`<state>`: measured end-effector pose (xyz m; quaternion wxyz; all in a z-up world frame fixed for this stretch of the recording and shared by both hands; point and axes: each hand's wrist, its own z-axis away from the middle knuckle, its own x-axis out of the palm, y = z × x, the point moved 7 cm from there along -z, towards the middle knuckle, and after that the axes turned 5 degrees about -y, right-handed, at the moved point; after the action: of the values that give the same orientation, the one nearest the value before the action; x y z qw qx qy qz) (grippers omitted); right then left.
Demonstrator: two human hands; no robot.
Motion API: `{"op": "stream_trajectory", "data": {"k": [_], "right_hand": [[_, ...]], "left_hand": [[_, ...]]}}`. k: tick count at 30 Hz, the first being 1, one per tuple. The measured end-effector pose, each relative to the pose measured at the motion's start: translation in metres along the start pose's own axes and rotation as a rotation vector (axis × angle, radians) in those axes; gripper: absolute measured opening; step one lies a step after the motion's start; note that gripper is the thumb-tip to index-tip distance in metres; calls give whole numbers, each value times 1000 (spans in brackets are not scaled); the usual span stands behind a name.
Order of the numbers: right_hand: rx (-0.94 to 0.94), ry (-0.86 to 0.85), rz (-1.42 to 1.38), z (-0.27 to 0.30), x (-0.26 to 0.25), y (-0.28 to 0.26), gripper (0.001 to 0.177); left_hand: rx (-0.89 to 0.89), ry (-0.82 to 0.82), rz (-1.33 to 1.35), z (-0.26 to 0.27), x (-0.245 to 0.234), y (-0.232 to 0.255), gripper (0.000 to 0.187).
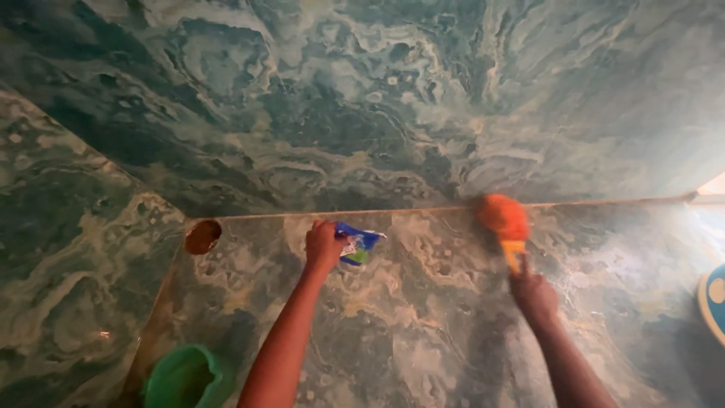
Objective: The person scrubs tiled walls and a floor area using a brush, applies cleaning product from a packet, and rinses the surfaces using water from a cup and bucket.
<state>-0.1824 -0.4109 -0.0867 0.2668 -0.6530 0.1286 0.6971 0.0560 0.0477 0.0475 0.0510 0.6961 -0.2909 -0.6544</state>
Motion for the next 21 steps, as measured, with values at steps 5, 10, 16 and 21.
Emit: {"op": "stream_trajectory", "data": {"k": [5, 10, 16, 21], "right_hand": [[96, 101, -76, 27, -14, 20, 68], [-37, -42, -120, 77, 14, -5, 79], [-124, -214, -71, 101, 27, -10, 93], [66, -135, -77, 79, 1, 45, 79]], "left_hand": [[291, 139, -31, 5, -15, 47, 23], [435, 84, 198, 2, -15, 115, 22], [738, 127, 332, 22, -29, 222, 18], [762, 14, 301, 27, -16, 282, 15]]}}
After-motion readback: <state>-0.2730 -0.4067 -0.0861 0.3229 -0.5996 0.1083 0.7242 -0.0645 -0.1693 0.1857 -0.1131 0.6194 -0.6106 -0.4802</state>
